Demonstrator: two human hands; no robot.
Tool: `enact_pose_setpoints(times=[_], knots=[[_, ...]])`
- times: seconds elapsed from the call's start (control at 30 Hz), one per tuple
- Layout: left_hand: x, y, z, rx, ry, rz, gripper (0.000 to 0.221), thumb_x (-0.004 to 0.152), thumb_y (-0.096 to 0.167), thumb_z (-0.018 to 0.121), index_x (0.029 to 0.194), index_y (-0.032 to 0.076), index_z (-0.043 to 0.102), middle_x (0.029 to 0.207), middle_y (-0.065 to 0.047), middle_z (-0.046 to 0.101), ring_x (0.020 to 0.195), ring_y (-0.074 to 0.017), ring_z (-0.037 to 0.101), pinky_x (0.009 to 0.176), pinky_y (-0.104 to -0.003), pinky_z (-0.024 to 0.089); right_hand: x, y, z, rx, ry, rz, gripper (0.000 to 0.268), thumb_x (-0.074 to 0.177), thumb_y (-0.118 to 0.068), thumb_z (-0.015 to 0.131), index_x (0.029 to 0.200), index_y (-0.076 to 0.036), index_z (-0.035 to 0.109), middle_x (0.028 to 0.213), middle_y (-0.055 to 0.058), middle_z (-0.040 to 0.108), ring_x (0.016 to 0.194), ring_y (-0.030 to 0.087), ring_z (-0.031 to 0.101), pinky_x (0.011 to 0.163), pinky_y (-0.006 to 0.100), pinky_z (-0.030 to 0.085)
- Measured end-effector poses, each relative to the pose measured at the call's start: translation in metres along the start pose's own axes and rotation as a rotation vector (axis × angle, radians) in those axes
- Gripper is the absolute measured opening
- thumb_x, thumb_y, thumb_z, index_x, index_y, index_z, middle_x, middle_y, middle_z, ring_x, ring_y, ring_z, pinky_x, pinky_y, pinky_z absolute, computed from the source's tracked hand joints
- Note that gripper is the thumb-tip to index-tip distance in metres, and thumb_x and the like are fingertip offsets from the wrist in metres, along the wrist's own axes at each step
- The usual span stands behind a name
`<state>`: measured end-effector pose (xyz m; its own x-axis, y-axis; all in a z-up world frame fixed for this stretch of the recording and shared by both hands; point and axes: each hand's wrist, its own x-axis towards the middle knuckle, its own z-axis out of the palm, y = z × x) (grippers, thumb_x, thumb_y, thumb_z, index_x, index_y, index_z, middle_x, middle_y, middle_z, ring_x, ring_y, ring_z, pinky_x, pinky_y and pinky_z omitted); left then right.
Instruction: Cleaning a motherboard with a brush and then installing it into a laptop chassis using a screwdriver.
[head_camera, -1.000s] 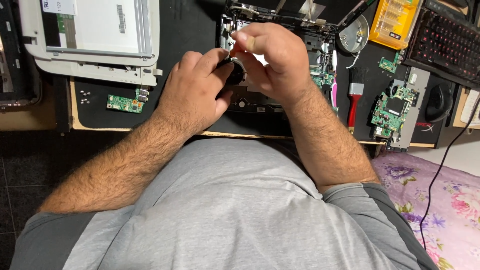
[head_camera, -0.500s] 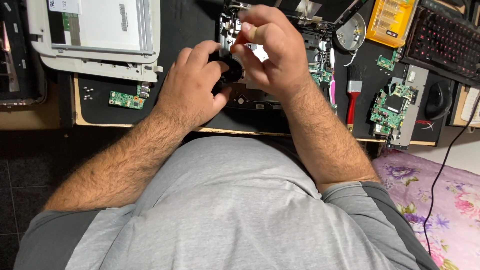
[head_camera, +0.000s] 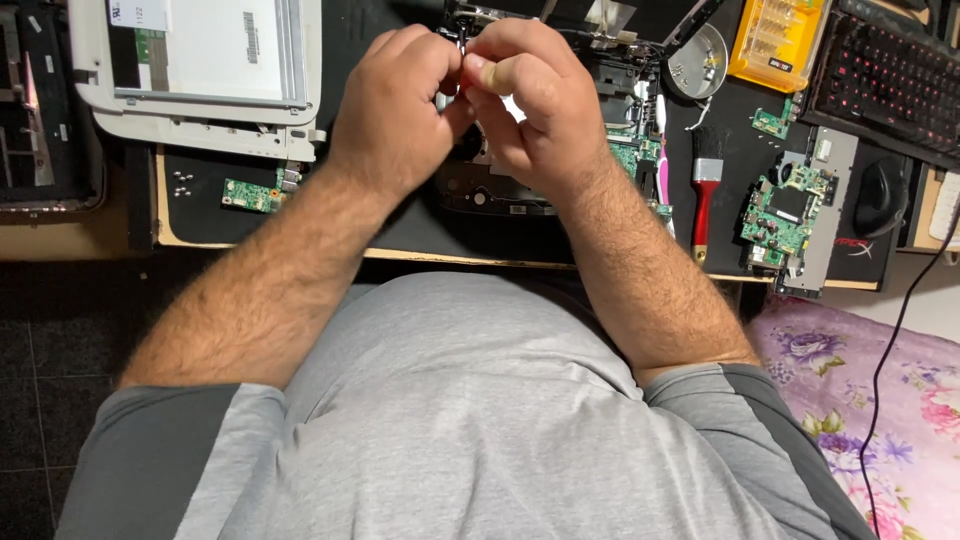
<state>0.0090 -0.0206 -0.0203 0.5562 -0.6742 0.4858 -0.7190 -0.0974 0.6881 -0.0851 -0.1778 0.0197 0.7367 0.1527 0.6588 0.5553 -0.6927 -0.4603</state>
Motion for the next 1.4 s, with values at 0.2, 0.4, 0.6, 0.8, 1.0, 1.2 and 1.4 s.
enact_pose_setpoints(times=[0.2,0.4,0.6,0.8,1.0,1.2,1.4], knots=[[0.004,-0.009,-0.002,-0.136,-0.179,0.141,0.015,0.105,0.006,0.062,0.093,-0.001,0.059,0.096,-0.011,0.052,0.092,-0.0297,0.05,0.081,-0.041,0.047,-0.008,0.006,-0.006,-0.001,-0.014,-0.022,0.008,0.106,0.001,0.066,0.111,-0.001,0.06,0.125,0.022,0.068,0.115,0.043,0.07,0.101,0.054,0.057],[0.005,0.007,-0.011,-0.309,-0.261,-0.066,0.04,0.108,0.014,0.05,0.146,0.004,0.043,0.119,-0.012,0.069,0.113,-0.0298,0.064,0.099,-0.044,0.049,-0.005,0.014,-0.003,-0.136,0.106,-0.085,0.023,0.104,-0.017,0.073,0.093,-0.003,0.058,0.092,0.014,0.064,0.089,0.034,0.068,0.076,0.045,0.054],[0.002,-0.004,0.002,-0.253,-0.046,0.046,0.019,0.095,0.004,0.076,0.103,0.006,0.059,0.097,-0.006,0.061,0.088,-0.0219,0.056,0.071,-0.033,0.046,-0.001,0.005,-0.009,-0.147,0.051,-0.066,0.019,0.103,-0.015,0.068,0.101,-0.001,0.056,0.099,0.018,0.062,0.087,0.032,0.062,0.077,0.044,0.051],[0.0,-0.006,-0.003,-0.248,-0.084,0.051,0.008,0.096,-0.006,0.062,0.103,-0.001,0.063,0.095,-0.012,0.067,0.089,-0.0284,0.061,0.078,-0.039,0.05,-0.01,0.01,-0.001,-0.002,0.009,0.005,0.022,0.1,0.012,0.057,0.112,-0.003,0.068,0.125,0.02,0.068,0.118,0.037,0.07,0.101,0.048,0.061],[0.0,0.0,0.004,-0.296,-0.016,0.078,0.022,0.086,-0.006,0.067,0.107,0.0,0.062,0.098,-0.011,0.062,0.089,-0.026,0.058,0.079,-0.037,0.049,-0.003,0.009,0.0,-0.112,-0.002,-0.038,0.008,0.104,-0.002,0.071,0.11,-0.004,0.068,0.109,0.014,0.069,0.102,0.032,0.07,0.087,0.044,0.059],[-0.001,0.003,0.003,-0.325,0.056,-0.082,0.022,0.088,-0.008,0.073,0.101,0.006,0.063,0.095,-0.005,0.065,0.084,-0.0182,0.062,0.073,-0.03,0.054,-0.003,0.008,-0.001,-0.174,0.002,-0.014,0.019,0.103,-0.011,0.077,0.113,-0.005,0.062,0.106,0.015,0.063,0.094,0.031,0.065,0.081,0.045,0.055],[-0.004,-0.003,0.001,-0.327,-0.012,-0.154,0.024,0.095,-0.004,0.066,0.109,0.008,0.053,0.091,-0.004,0.066,0.082,-0.0182,0.064,0.074,-0.032,0.053,-0.001,0.006,-0.001,-0.082,-0.058,-0.017,0.009,0.103,0.006,0.066,0.102,-0.003,0.069,0.116,0.018,0.068,0.102,0.034,0.071,0.086,0.045,0.06]])
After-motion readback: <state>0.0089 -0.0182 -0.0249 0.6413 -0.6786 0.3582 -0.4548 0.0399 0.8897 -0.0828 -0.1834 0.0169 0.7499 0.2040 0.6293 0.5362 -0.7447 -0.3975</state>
